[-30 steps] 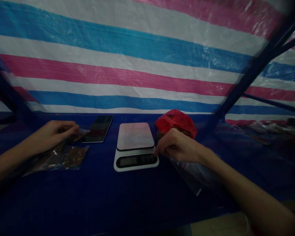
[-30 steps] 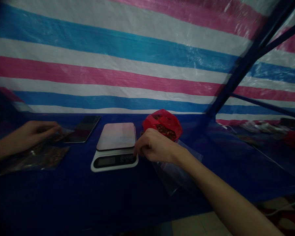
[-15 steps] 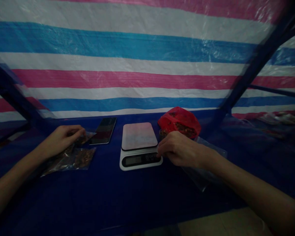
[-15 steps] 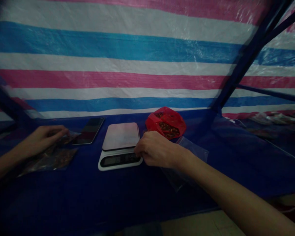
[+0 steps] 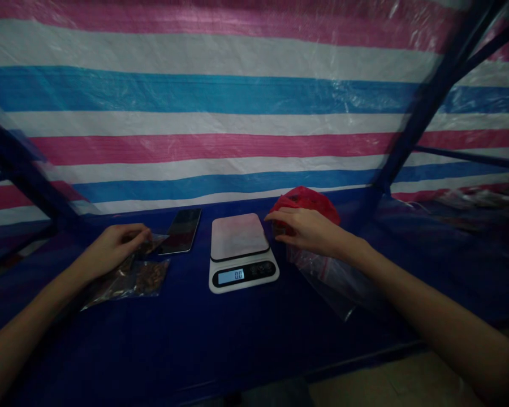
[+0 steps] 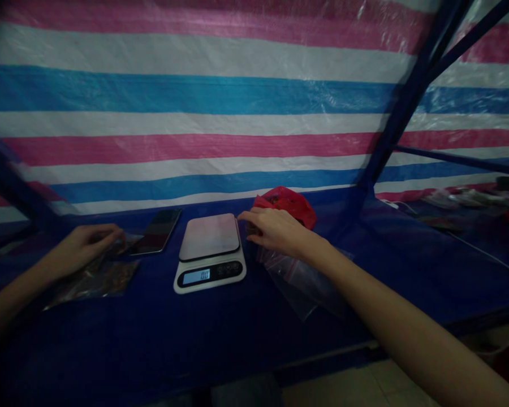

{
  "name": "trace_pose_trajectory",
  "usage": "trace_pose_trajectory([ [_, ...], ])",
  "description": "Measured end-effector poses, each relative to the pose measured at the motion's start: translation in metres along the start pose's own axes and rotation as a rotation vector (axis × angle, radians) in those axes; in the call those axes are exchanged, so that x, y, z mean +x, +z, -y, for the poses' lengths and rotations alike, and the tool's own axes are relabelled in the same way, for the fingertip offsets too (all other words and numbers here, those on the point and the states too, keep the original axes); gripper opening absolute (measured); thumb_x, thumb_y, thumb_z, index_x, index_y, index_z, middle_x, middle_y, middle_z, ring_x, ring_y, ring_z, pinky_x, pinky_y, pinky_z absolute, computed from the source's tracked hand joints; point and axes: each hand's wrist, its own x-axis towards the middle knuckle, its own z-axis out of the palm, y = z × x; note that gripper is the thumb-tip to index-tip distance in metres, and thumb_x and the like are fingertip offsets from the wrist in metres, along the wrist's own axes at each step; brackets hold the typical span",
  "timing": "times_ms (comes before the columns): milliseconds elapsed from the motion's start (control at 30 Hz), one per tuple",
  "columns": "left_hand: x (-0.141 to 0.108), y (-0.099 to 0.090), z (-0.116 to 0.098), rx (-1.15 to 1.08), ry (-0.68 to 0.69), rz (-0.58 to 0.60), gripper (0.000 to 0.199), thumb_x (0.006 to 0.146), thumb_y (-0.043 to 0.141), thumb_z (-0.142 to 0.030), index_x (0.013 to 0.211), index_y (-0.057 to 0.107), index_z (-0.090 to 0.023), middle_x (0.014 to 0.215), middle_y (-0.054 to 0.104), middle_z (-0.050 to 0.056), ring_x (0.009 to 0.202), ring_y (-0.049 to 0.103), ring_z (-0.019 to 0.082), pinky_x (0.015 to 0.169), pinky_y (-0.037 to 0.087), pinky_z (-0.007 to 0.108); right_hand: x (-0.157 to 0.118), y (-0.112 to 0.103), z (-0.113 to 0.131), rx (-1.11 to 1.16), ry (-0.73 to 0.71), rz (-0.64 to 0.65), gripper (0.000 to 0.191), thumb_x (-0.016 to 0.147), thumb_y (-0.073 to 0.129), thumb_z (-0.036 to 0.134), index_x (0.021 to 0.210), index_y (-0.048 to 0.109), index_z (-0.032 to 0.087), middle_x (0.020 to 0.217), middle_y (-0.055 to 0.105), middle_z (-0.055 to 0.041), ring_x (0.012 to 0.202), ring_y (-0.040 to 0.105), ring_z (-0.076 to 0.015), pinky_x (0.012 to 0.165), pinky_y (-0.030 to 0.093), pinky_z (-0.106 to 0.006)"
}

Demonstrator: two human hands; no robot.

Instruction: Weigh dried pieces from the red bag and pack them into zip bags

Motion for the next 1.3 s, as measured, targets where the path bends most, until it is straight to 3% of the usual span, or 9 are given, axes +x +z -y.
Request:
trace_pose_trajectory([
  [167,-0.003,0.000,-0.009,-0.029,0.013,-0.007,0.046,0.091,0.047,-0.057,0.086,0.068,-0.016,0.078,0.070,0.001,0.076,0.063,0.022,0.071,0.044,0.026,0.003,0.009,-0.011,0.145,-0.030,0.019,0.043,0.087,0.076,0.019,0.129,0.065,0.021,0.112,0.069,-0.0082,0.096,0.066,-0.0221,0.079,0.051,-0.031],
  [433,-0.001,0.002,-0.004,-0.016,0.032,-0.015,0.047,0.092,0.045,-0.058,0.085,0.066,-0.017,0.075,0.067,0.000,0.073,0.061,0.020,0.068,0.041,0.024,0.007,0.019,-0.018,0.266,-0.051,0.031,0.061,0.077,0.088,0.028,0.133,0.063,0.021,0.118,0.067,-0.0092,0.109,0.063,-0.0256,0.093,0.052,-0.039],
  [633,0.001,0.003,-0.003,-0.040,0.093,-0.027,0.047,0.091,0.047,-0.059,0.084,0.066,-0.017,0.079,0.070,0.002,0.077,0.063,0.022,0.071,0.043,0.027,0.008,0.009,-0.024,0.431,0.006,0.054,0.049,0.082,0.083,0.031,0.127,0.065,0.019,0.104,0.073,-0.0052,0.089,0.069,-0.0199,0.081,0.055,-0.034],
  [833,0.001,0.003,-0.001,-0.047,0.123,-0.033,0.051,0.088,0.047,-0.065,0.078,0.065,-0.018,0.075,0.069,0.004,0.073,0.062,0.023,0.068,0.045,0.029,0.032,-0.009,-0.004,0.555,-0.016,-0.062,0.049,0.083,0.082,0.029,0.127,0.064,0.017,0.100,0.075,-0.0042,0.080,0.067,-0.0165,0.075,0.052,-0.031],
  [1033,0.004,0.002,0.005,-0.036,0.082,-0.025,0.049,0.088,0.049,-0.061,0.084,0.068,-0.017,0.080,0.072,0.002,0.080,0.064,0.024,0.074,0.044,0.026,0.057,-0.009,0.025,0.485,-0.096,0.064,0.050,0.082,0.083,0.022,0.129,0.065,0.014,0.105,0.074,-0.0069,0.087,0.066,-0.0179,0.077,0.051,-0.030],
  [1133,0.006,0.002,0.010,-0.013,0.086,-0.015,0.049,0.089,0.048,-0.062,0.084,0.067,-0.017,0.079,0.070,0.000,0.080,0.064,0.023,0.073,0.043,0.025,0.045,-0.019,0.024,0.365,-0.107,0.035,0.046,0.090,0.075,0.025,0.134,0.062,0.015,0.118,0.071,-0.0108,0.099,0.065,-0.0213,0.087,0.051,-0.035],
  [1233,0.008,0.000,0.014,0.044,0.078,-0.052,0.052,0.093,0.043,-0.062,0.089,0.068,-0.017,0.076,0.068,-0.001,0.078,0.061,0.022,0.071,0.041,0.025,0.010,-0.035,0.010,0.213,-0.098,-0.056,0.029,0.097,0.061,0.018,0.125,0.067,0.017,0.121,0.069,-0.0122,0.107,0.064,-0.0237,0.097,0.048,-0.040],
  [1300,0.009,-0.002,0.014,0.077,0.098,-0.095,0.052,0.094,0.041,-0.061,0.091,0.069,-0.017,0.078,0.068,0.000,0.079,0.060,0.022,0.074,0.041,0.026,-0.021,-0.042,-0.003,0.214,-0.095,0.045,0.023,0.095,0.058,0.011,0.113,0.071,0.016,0.112,0.071,-0.0103,0.104,0.064,-0.0231,0.095,0.048,-0.038],
])
